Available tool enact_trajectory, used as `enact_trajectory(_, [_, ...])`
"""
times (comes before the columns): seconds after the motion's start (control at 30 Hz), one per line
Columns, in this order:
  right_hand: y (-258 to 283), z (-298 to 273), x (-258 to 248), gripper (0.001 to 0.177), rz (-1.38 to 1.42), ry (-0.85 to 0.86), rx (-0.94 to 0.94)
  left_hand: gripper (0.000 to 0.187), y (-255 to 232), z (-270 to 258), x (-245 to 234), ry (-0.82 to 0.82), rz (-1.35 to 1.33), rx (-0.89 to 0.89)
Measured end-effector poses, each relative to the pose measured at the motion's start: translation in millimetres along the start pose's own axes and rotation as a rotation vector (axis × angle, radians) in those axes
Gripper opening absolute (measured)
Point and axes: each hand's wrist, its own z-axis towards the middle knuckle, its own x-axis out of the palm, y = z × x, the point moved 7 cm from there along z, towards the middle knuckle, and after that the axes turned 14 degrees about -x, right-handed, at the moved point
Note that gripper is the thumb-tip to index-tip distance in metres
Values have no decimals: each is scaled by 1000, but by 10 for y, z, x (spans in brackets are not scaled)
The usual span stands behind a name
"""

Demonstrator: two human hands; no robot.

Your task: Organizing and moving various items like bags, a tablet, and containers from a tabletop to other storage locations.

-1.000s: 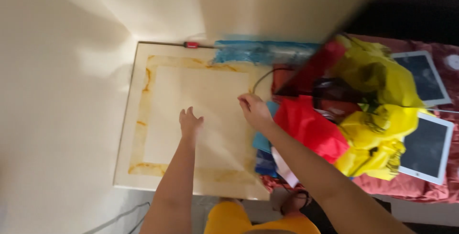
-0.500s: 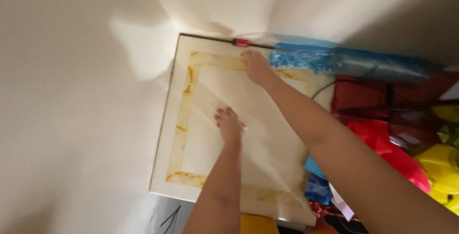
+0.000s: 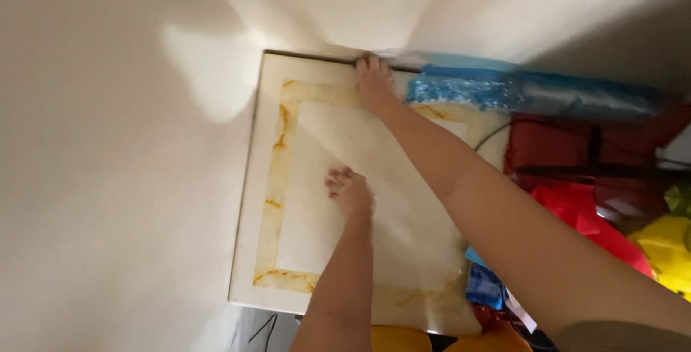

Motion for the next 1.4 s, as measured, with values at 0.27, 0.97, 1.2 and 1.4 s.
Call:
enact_trajectory(0.27, [98, -365, -21, 26, 367, -264, -8, 78, -17, -1, -4, 2, 112, 10])
enact_trajectory(0.97, [-1324, -1920, -861, 25, 45, 151, 395, 95, -9, -50, -275, 78, 72, -55])
enact_trajectory(1.2, [118, -2011, -1898, 17, 709, -445, 237, 124, -7, -369, -720, 155, -95, -44])
enact_trajectory(1.4, [445, -2366, -2108, 7, 1928, -395, 599, 136, -214, -1503, -1688, -318, -1064, 778])
